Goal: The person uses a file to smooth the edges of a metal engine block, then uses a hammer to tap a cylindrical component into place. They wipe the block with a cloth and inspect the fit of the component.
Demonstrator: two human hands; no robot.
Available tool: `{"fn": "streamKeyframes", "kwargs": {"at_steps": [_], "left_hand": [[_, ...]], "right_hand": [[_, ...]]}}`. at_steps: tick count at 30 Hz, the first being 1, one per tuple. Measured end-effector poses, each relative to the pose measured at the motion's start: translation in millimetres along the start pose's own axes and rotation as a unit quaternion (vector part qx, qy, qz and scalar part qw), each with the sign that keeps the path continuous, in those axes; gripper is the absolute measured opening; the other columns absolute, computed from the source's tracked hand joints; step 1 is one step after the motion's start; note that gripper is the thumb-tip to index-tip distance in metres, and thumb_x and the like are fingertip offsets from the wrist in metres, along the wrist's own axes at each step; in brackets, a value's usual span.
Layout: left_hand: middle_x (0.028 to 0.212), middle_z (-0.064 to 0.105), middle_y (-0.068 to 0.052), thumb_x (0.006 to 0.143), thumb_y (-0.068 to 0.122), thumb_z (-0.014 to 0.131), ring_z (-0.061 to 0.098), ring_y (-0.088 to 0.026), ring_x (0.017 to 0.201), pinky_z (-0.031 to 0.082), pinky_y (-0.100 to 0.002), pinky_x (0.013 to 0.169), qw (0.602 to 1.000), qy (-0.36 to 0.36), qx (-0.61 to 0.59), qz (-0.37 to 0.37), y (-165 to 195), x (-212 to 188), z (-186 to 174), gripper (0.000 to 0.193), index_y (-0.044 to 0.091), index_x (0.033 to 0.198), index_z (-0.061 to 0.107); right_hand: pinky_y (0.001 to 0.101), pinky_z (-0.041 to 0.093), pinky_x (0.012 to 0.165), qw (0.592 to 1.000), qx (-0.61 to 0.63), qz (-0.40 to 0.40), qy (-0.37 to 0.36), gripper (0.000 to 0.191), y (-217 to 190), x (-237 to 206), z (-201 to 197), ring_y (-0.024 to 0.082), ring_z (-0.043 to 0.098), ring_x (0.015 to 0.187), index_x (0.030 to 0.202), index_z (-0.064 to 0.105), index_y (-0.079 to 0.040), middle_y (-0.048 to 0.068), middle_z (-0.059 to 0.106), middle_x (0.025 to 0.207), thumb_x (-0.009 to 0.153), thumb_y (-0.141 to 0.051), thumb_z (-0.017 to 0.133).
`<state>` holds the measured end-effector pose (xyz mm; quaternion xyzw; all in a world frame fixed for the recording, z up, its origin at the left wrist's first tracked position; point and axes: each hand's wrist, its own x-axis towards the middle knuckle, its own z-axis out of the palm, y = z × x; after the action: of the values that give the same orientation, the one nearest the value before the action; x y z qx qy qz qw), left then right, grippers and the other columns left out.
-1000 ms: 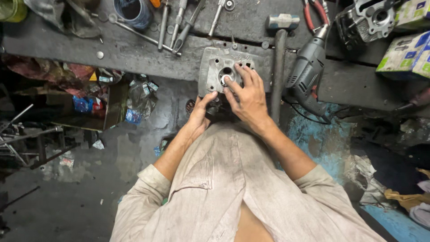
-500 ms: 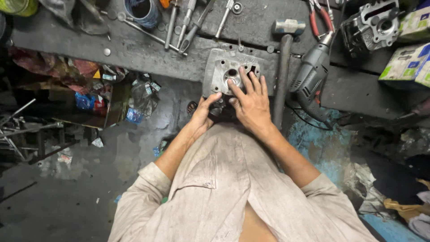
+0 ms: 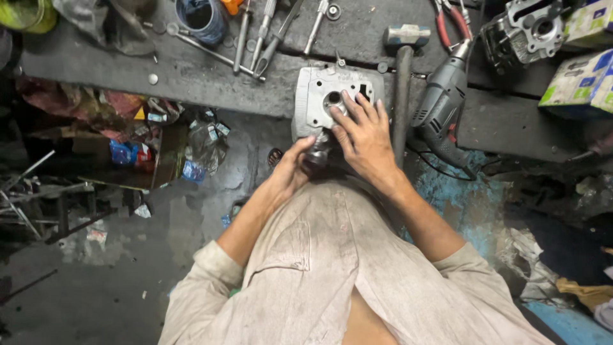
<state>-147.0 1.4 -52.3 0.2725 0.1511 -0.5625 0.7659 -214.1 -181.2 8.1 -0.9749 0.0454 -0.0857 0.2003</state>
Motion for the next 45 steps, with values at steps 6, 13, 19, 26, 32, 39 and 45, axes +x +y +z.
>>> {"fn": "streamKeyframes", "kwargs": {"at_steps": [6, 13, 19, 26, 32, 39, 45], "left_hand": [[0.138, 0.064, -0.007, 0.104, 0.048, 0.045, 0.059, -0.02, 0.13, 0.045, -0.043, 0.114, 0.987, -0.089, 0.137, 0.006, 13.1, -6.6, 55.3, 0.058, 0.005, 0.142, 0.053], [0.113, 0.08, -0.013, 0.106, 0.056, 0.041, 0.076, -0.025, 0.108, 0.053, -0.034, 0.104, 0.882, -0.018, 0.418, 0.217, 75.1, 16.7, 89.4, 0.059, 0.004, 0.116, 0.067], [0.106, 0.074, -0.017, 0.098, 0.039, 0.078, 0.07, -0.025, 0.099, 0.054, -0.037, 0.094, 0.602, 0.276, 0.683, 0.307, 79.3, 10.6, 83.6, 0.037, 0.005, 0.106, 0.067], [0.171, 0.015, -0.015, 0.079, 0.021, 0.098, 0.017, -0.04, 0.162, 0.023, -0.05, 0.135, 0.568, 0.016, 0.665, 0.484, 86.9, 25.0, 69.2, 0.113, 0.013, 0.163, 0.022], [0.175, 0.007, -0.015, 0.077, 0.015, 0.097, 0.007, -0.039, 0.165, 0.019, -0.05, 0.139, 0.585, 0.02, 0.647, 0.49, 73.2, 44.3, 61.7, 0.116, 0.015, 0.165, 0.021], [0.173, 0.011, -0.009, 0.07, 0.023, 0.098, 0.012, -0.036, 0.164, 0.025, -0.049, 0.137, 0.611, 0.049, 0.614, 0.498, 67.9, 49.5, 61.7, 0.12, 0.021, 0.164, 0.023], [0.17, 0.018, -0.002, 0.078, 0.016, 0.095, 0.019, -0.028, 0.161, 0.033, -0.04, 0.134, 0.601, 0.083, 0.605, 0.516, 59.3, 48.7, 59.8, 0.111, 0.028, 0.165, 0.027]], "right_hand": [[0.0467, 0.049, 0.082, 0.996, -0.003, -0.02, 0.081, 0.022, 42.5, 52.9, -33.8, 0.031, 0.071, 0.093, 0.096, 0.075, -0.006, 0.01, 0.075, 0.1, 0.107, -0.024, 0.07], [0.0488, 0.052, 0.073, 0.996, 0.049, -0.066, 0.037, 0.025, 82.5, 133.3, -33.6, 0.037, 0.068, 0.085, 0.099, 0.076, -0.004, 0.016, 0.072, 0.091, 0.104, -0.028, 0.072], [0.0473, 0.053, 0.074, 0.993, 0.112, -0.04, 0.015, 0.023, 84.7, 130.9, -42.9, 0.038, 0.069, 0.086, 0.108, 0.076, -0.006, 0.017, 0.073, 0.094, 0.106, -0.029, 0.072], [0.0484, 0.052, 0.071, 0.994, 0.098, -0.011, -0.039, 0.022, 64.3, 133.8, -48.4, 0.04, 0.069, 0.083, 0.117, 0.073, -0.01, 0.018, 0.072, 0.093, 0.102, -0.026, 0.071], [0.0452, 0.053, 0.078, 0.994, 0.087, -0.031, -0.058, 0.017, 59.0, 138.9, -52.5, 0.036, 0.07, 0.091, 0.121, 0.073, -0.013, 0.016, 0.073, 0.101, 0.107, -0.021, 0.067], [0.0466, 0.049, 0.08, 0.994, 0.037, -0.005, -0.106, 0.021, 53.7, 143.2, -52.2, 0.035, 0.066, 0.092, 0.129, 0.073, -0.014, 0.015, 0.068, 0.099, 0.109, -0.021, 0.068], [0.0467, 0.051, 0.089, 0.992, 0.048, -0.045, -0.11, 0.022, 60.4, 139.5, -51.7, 0.035, 0.067, 0.105, 0.13, 0.07, -0.01, 0.014, 0.072, 0.112, 0.109, -0.012, 0.064]]}}
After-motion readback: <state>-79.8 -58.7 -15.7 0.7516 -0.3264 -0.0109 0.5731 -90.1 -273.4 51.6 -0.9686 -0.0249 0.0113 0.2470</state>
